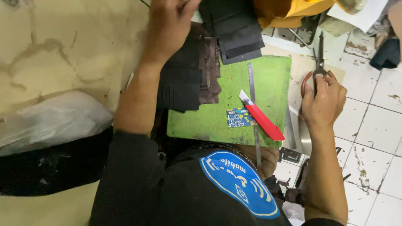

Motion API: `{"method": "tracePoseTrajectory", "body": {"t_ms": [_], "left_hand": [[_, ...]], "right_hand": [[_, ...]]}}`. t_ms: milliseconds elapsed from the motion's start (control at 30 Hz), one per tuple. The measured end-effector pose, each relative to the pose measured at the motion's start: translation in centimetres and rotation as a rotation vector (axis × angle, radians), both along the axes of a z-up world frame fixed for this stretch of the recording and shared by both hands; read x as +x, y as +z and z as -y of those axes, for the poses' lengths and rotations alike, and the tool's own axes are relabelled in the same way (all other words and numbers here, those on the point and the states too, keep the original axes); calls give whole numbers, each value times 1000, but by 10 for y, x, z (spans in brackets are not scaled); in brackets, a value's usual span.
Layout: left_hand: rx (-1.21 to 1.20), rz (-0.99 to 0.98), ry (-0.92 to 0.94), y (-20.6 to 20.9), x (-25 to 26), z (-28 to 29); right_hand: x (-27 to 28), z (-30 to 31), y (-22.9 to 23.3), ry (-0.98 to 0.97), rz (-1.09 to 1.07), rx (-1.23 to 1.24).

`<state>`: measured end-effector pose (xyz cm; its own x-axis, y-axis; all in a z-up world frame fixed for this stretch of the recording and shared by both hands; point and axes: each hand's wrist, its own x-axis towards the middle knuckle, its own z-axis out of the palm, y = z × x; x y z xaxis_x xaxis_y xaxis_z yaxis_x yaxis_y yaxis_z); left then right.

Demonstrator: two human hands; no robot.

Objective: Trimming the edges of leather wallet components using a utility knife and scissors on a cutting mat.

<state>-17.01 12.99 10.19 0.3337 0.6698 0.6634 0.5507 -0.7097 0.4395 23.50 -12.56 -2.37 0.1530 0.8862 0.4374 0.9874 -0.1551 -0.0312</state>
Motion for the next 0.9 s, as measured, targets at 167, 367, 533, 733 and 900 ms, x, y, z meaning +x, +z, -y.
{"method": "tracePoseTrajectory", "body": {"t_ms": [167,367,533,733,900], "left_hand": [[-88,-83,238,-14,-64,128],[-276,-420,569,-99,-73,201],[-192,-330,529,-97,-74,202],[-103,-48,279,-33,-63,213],[-186,94,-278,94,-41,193]], "right_hand": [[-98,36,22,270,-176,52],[-135,64,-5,201,-214,-112],[-126,135,-1,-33,-417,-170],[-161,181,-19,-106,-757,-126],[-134,205,-14,133,-743,-91]]}}
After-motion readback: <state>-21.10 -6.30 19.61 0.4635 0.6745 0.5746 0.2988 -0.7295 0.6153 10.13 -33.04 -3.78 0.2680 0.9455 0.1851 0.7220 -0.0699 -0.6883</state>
